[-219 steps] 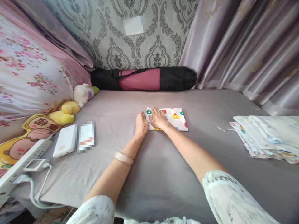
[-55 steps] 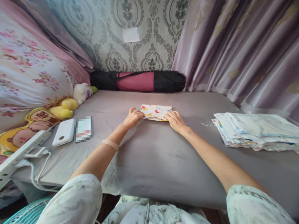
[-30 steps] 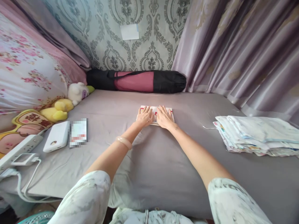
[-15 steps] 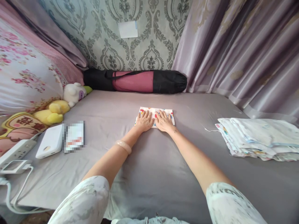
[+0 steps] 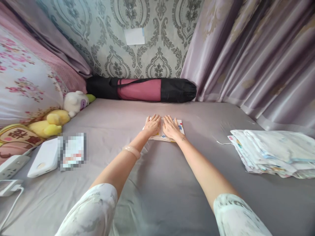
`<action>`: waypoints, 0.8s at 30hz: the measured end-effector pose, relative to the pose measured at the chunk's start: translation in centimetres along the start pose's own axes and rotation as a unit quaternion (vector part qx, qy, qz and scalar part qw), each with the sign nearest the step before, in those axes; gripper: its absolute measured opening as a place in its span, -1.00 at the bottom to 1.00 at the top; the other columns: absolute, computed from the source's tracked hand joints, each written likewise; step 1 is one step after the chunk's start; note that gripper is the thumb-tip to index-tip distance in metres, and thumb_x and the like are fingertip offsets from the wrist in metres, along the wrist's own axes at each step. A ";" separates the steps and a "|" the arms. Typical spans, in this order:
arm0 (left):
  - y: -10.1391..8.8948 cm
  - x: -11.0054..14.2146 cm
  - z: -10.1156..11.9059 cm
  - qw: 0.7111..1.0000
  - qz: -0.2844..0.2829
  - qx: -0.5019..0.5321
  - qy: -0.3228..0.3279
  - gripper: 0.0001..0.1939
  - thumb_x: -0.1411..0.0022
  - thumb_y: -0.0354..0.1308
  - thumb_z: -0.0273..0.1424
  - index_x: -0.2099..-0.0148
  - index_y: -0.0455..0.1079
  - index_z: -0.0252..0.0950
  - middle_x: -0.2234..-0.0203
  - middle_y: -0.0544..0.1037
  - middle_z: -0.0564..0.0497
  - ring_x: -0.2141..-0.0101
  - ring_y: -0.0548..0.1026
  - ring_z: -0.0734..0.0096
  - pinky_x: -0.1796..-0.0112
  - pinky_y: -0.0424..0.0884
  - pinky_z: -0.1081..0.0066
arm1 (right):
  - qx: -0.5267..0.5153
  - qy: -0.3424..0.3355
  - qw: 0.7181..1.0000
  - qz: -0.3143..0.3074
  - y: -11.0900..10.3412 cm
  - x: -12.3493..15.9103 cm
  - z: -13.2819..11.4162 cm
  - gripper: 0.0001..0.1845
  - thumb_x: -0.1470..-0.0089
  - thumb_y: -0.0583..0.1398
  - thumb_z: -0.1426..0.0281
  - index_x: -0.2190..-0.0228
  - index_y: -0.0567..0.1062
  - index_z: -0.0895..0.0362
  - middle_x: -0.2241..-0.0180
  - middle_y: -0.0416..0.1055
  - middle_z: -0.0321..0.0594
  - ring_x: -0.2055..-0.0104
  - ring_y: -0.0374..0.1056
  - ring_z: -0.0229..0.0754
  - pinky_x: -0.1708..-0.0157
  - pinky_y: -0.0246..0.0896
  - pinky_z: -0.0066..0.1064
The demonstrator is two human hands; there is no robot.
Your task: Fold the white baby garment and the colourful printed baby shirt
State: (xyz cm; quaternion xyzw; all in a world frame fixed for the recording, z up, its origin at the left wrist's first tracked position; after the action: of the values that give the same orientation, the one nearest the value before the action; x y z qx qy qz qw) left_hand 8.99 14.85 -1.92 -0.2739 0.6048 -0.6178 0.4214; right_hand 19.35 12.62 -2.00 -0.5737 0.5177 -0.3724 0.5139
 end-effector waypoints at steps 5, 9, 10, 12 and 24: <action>1.6 -0.2 -0.6 0.999 -0.038 0.027 -0.002 -0.50 -0.41 -0.29 -0.31 -0.32 0.11 -0.26 -0.30 0.18 -0.13 -0.30 0.06 0.10 -0.23 -0.04 -0.06 | -0.004 -0.002 1.000 -0.014 1.5 -0.3 0.6 -0.40 -0.29 -0.19 0.35 -0.30 0.09 0.21 -0.34 -0.03 -0.11 -0.38 -0.16 -0.09 -0.32 -0.36 -0.06; 1.9 -0.2 -0.7 0.999 -0.044 0.030 -0.008 -0.49 -0.41 -0.29 -0.31 -0.34 0.08 -0.25 -0.31 0.15 -0.11 -0.31 0.03 0.11 -0.24 -0.07 -0.07 | -0.008 -0.003 1.000 -0.008 1.7 -0.3 0.7 -0.40 -0.29 -0.19 0.35 -0.30 0.09 0.24 -0.34 -0.03 -0.10 -0.37 -0.16 -0.08 -0.32 -0.38 -0.05; 1.9 -0.2 -0.6 0.998 -0.045 0.031 -0.009 -0.49 -0.41 -0.29 -0.31 -0.34 0.08 -0.24 -0.31 0.15 -0.10 -0.31 0.03 0.12 -0.24 -0.07 -0.06 | -0.010 -0.001 1.000 -0.008 1.7 -0.3 0.8 -0.40 -0.29 -0.20 0.34 -0.30 0.09 0.23 -0.34 -0.03 -0.10 -0.38 -0.16 -0.08 -0.33 -0.39 -0.06; 1.8 -0.1 -0.7 0.999 -0.042 0.031 -0.011 -0.49 -0.42 -0.30 -0.30 -0.35 0.07 -0.23 -0.32 0.13 -0.09 -0.32 0.02 0.13 -0.25 -0.07 -0.04 | -0.014 0.001 1.000 -0.016 1.6 -0.3 0.7 -0.40 -0.29 -0.21 0.33 -0.30 0.08 0.22 -0.35 -0.04 -0.12 -0.38 -0.17 -0.09 -0.33 -0.40 -0.07; 1.4 0.1 -0.3 0.998 -0.051 0.019 -0.006 -0.46 -0.43 -0.35 -0.19 -0.37 0.02 -0.14 -0.33 0.10 -0.07 -0.32 0.00 0.03 -0.22 -0.08 -0.17 | -0.002 0.058 0.998 -0.024 0.9 0.4 1.2 -0.39 -0.29 -0.20 0.32 -0.29 0.07 0.27 -0.34 -0.04 -0.07 -0.39 -0.22 -0.06 -0.32 -0.37 -0.02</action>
State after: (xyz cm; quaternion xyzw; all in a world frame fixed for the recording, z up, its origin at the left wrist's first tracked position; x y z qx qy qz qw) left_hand 8.91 15.04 -3.39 -0.2999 0.5754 -0.6484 0.3982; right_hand 20.42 12.55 -3.13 -0.5647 0.5332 -0.4164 0.4726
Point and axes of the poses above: each hand's wrist, its own x-axis away from the middle knuckle, its own y-axis out of the palm, z = x × y, the point moved 6 cm from there along -x, towards the middle knuckle
